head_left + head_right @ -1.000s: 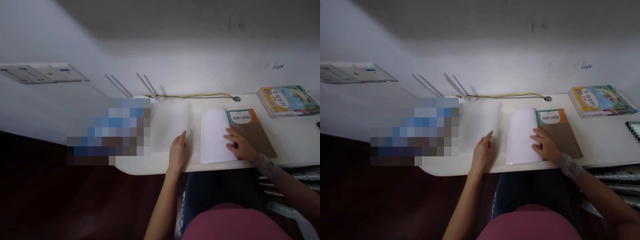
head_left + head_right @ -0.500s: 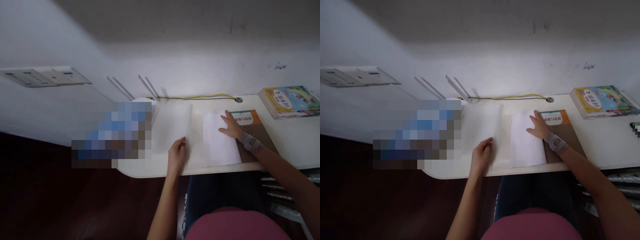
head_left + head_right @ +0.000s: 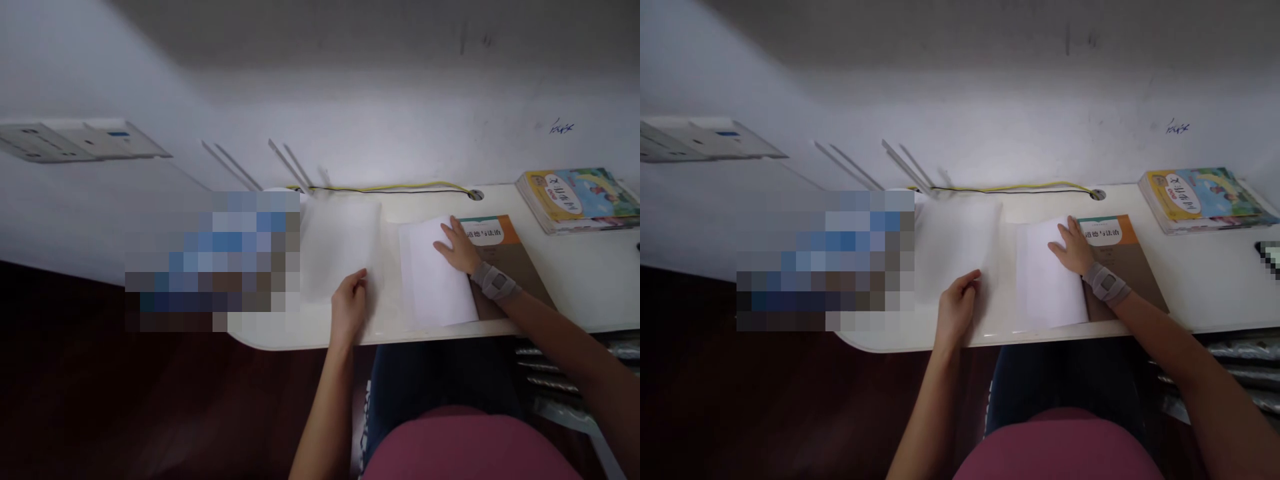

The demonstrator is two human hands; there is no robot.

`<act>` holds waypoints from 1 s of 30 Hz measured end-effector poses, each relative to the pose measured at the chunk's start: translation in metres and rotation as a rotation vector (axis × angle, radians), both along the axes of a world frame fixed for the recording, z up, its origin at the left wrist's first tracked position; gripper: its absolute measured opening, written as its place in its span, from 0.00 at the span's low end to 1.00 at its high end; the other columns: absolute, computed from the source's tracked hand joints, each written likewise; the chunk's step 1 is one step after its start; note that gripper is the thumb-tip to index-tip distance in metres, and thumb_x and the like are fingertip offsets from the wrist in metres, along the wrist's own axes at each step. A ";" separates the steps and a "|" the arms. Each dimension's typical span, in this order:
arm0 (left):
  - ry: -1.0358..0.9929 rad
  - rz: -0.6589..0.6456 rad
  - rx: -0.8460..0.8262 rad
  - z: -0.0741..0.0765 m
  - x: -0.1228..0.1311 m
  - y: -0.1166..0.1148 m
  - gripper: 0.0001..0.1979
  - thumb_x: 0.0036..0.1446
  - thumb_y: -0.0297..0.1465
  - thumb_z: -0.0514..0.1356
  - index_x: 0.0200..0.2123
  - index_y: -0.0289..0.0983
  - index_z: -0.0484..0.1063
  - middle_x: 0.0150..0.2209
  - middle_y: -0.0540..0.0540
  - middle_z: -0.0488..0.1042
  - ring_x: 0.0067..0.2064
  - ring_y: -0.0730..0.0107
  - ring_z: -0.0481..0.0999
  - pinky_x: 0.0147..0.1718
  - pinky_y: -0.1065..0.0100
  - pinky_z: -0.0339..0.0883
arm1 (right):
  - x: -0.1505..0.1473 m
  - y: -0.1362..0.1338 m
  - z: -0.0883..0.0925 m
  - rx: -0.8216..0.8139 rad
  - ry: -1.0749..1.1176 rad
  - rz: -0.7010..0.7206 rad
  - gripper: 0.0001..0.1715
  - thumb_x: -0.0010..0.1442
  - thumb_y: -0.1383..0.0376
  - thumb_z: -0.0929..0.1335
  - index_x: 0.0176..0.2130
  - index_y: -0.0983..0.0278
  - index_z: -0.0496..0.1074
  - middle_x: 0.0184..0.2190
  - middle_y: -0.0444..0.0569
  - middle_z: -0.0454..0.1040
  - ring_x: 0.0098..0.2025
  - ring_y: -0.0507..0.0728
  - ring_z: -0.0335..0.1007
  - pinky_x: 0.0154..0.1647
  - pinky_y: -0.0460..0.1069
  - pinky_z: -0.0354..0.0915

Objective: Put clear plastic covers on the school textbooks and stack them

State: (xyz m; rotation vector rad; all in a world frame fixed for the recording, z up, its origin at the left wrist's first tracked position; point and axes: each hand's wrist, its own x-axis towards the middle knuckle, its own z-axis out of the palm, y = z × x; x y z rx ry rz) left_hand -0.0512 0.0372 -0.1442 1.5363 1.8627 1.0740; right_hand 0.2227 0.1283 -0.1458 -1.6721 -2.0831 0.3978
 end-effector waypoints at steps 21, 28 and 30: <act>0.016 -0.025 -0.002 0.000 -0.001 -0.001 0.21 0.51 0.27 0.49 0.47 0.33 0.72 0.43 0.42 0.76 0.43 0.64 0.75 0.49 0.58 0.67 | 0.005 -0.061 -0.009 0.051 0.272 0.244 0.40 0.61 0.54 0.61 0.66 0.64 0.45 0.67 0.53 0.42 0.68 0.62 0.32 0.65 0.63 0.42; 0.015 -0.029 0.007 -0.002 -0.001 -0.002 0.21 0.52 0.27 0.49 0.47 0.34 0.72 0.43 0.42 0.76 0.43 0.64 0.75 0.49 0.58 0.67 | 0.008 -0.039 -0.015 0.075 0.147 0.127 0.41 0.62 0.52 0.58 0.65 0.71 0.44 0.67 0.60 0.41 0.67 0.65 0.36 0.65 0.63 0.42; 0.006 -0.030 0.007 -0.002 -0.001 -0.002 0.21 0.52 0.28 0.49 0.47 0.33 0.72 0.43 0.41 0.76 0.43 0.64 0.75 0.49 0.58 0.67 | 0.002 -0.037 -0.015 0.089 0.047 0.134 0.43 0.61 0.51 0.58 0.65 0.73 0.45 0.66 0.63 0.42 0.67 0.67 0.35 0.64 0.64 0.44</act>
